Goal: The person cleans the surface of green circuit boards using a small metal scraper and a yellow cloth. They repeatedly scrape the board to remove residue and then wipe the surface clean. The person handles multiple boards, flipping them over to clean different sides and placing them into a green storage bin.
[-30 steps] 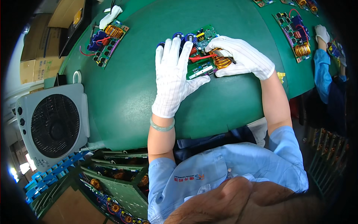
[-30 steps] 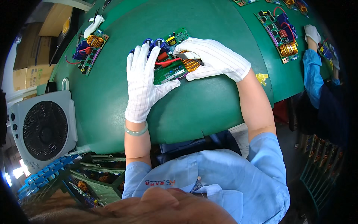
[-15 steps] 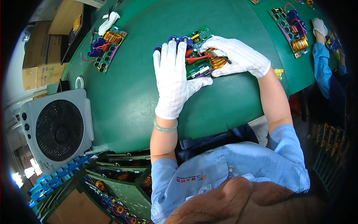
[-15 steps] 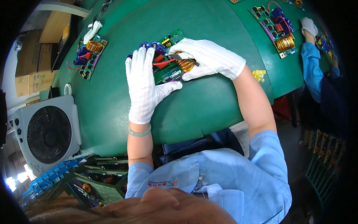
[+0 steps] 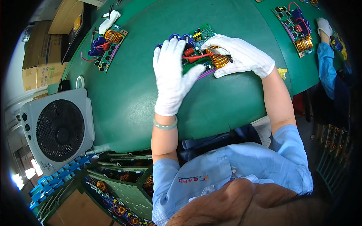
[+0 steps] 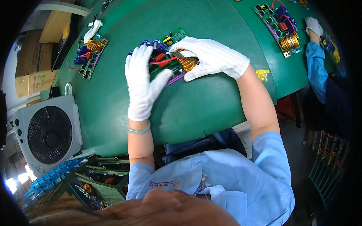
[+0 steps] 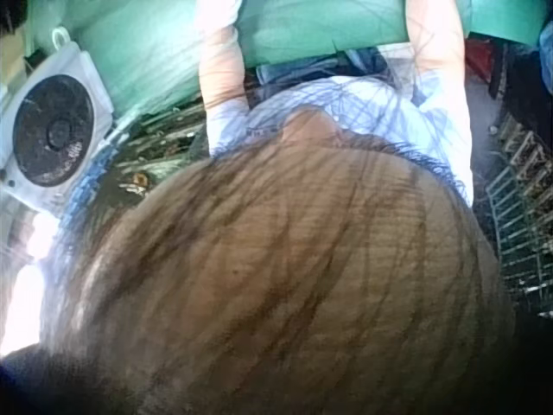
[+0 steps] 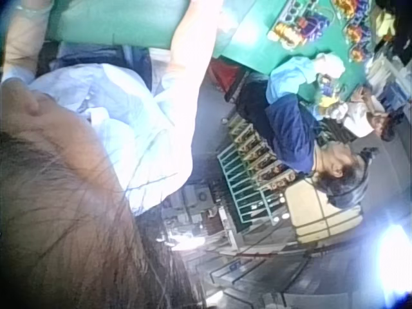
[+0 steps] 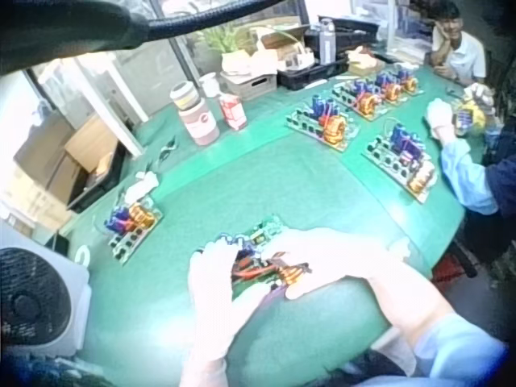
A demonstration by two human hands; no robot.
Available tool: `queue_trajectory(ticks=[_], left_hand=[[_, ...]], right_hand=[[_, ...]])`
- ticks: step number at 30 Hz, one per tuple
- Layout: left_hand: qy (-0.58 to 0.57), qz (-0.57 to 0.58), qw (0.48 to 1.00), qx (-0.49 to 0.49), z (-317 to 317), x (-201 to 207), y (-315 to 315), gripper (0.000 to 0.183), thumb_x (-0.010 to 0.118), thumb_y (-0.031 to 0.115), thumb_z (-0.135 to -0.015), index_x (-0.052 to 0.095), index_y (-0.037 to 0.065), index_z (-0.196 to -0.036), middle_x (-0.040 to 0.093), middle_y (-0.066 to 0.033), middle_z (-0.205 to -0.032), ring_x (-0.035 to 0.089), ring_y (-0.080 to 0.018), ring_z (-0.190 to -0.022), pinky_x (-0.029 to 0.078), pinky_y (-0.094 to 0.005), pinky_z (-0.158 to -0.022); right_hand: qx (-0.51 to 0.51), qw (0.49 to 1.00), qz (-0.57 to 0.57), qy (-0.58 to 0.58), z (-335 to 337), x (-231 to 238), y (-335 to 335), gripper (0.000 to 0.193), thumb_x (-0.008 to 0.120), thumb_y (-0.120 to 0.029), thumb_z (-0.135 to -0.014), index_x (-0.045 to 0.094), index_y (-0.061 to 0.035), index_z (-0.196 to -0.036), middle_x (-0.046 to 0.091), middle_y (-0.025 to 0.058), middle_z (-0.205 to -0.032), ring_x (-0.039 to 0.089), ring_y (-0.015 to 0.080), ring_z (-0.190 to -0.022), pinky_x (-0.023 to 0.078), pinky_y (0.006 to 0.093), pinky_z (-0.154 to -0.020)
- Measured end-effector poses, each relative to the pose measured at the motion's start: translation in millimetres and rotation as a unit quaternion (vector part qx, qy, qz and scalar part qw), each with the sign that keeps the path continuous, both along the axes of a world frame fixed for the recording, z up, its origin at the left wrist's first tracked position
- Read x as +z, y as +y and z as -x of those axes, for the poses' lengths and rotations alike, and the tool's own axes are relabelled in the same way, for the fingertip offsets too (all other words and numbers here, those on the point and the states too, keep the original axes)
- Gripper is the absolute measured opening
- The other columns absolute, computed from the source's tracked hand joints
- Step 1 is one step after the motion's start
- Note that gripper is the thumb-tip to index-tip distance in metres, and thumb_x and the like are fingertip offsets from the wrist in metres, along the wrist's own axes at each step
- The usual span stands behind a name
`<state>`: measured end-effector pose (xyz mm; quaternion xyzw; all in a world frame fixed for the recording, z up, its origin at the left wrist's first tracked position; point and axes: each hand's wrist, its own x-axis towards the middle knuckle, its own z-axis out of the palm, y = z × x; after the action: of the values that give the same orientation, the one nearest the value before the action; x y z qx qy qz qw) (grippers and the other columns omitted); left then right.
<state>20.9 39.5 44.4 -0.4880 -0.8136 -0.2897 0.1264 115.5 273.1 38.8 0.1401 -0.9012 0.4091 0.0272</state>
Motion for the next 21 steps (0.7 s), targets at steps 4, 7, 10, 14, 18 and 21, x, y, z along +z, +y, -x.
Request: queue_trajectory(ticks=[4,7,10,14,18,21], left_hand=[[-0.09,-0.054,0.994,0.009,21,-3,-35,0.078,0.084,0.035,-0.073,0.052,0.005,-0.138,0.052,-0.0242,-0.138,0.043,-0.046,-0.134,0.035,-0.0522,-0.113],[-0.083,0.019,0.996,-0.035,21,0,-37,0.102,0.086,0.059,-0.061,0.049,0.007,-0.141,0.041,-0.0284,-0.145,0.035,-0.0516,-0.137,0.033,-0.0584,-0.111],[-0.099,0.028,0.995,-0.021,12,3,-36,0.106,0.084,0.064,-0.057,0.049,0.009,-0.141,0.042,-0.0274,-0.145,0.036,-0.0506,-0.136,0.028,-0.0597,-0.113],[-0.089,-0.01,0.996,-0.015,9,8,-34,0.098,0.088,0.053,-0.057,0.052,0.01,-0.138,0.05,-0.0233,-0.14,0.042,-0.0452,-0.134,0.028,-0.0589,-0.114],[-0.043,-0.02,0.998,-0.028,1,14,-25,0.088,0.087,0.044,-0.064,0.054,0.005,-0.136,0.054,-0.0223,-0.136,0.048,-0.0428,-0.128,0.033,-0.0558,-0.112],[-0.088,-0.052,0.995,-0.007,-1,10,-25,0.086,0.087,0.045,-0.067,0.054,0.003,-0.135,0.054,-0.0218,-0.135,0.049,-0.0412,-0.128,0.038,-0.051,-0.109]], right_hand=[[-0.007,1.0,0.014,-0.021,0,7,1,0.079,0.083,-0.048,-0.07,0.055,-0.0103,-0.134,0.06,0.014,-0.129,0.058,0.0361,-0.117,0.047,0.0416,-0.1],[0.004,1.0,0.01,0.009,4,8,2,0.072,0.082,-0.045,-0.071,0.059,-0.0128,-0.131,0.065,0.0147,-0.12,0.062,0.038,-0.106,0.051,0.0417,-0.091],[-0.016,0.997,0.074,-0.017,3,17,0,0.075,0.088,-0.035,-0.067,0.061,-0.0114,-0.132,0.068,0.013,-0.12,0.067,0.0296,-0.106,0.051,0.0373,-0.095],[-0.033,0.992,0.119,-0.029,-5,36,-5,0.078,0.091,-0.028,-0.065,0.061,-0.0096,-0.134,0.071,0.0136,-0.117,0.07,0.0225,-0.102,0.052,0.0331,-0.095],[-0.032,0.993,0.111,-0.017,-6,36,-6,0.075,0.091,-0.026,-0.065,0.063,-0.0078,-0.132,0.072,0.0142,-0.114,0.07,0.0198,-0.099,0.052,0.032,-0.092],[-0.028,0.992,0.119,0.0,-5,32,-7,0.074,0.091,-0.025,-0.065,0.063,-0.007,-0.131,0.072,0.0141,-0.113,0.069,0.0193,-0.099,0.052,0.0314,-0.092]])
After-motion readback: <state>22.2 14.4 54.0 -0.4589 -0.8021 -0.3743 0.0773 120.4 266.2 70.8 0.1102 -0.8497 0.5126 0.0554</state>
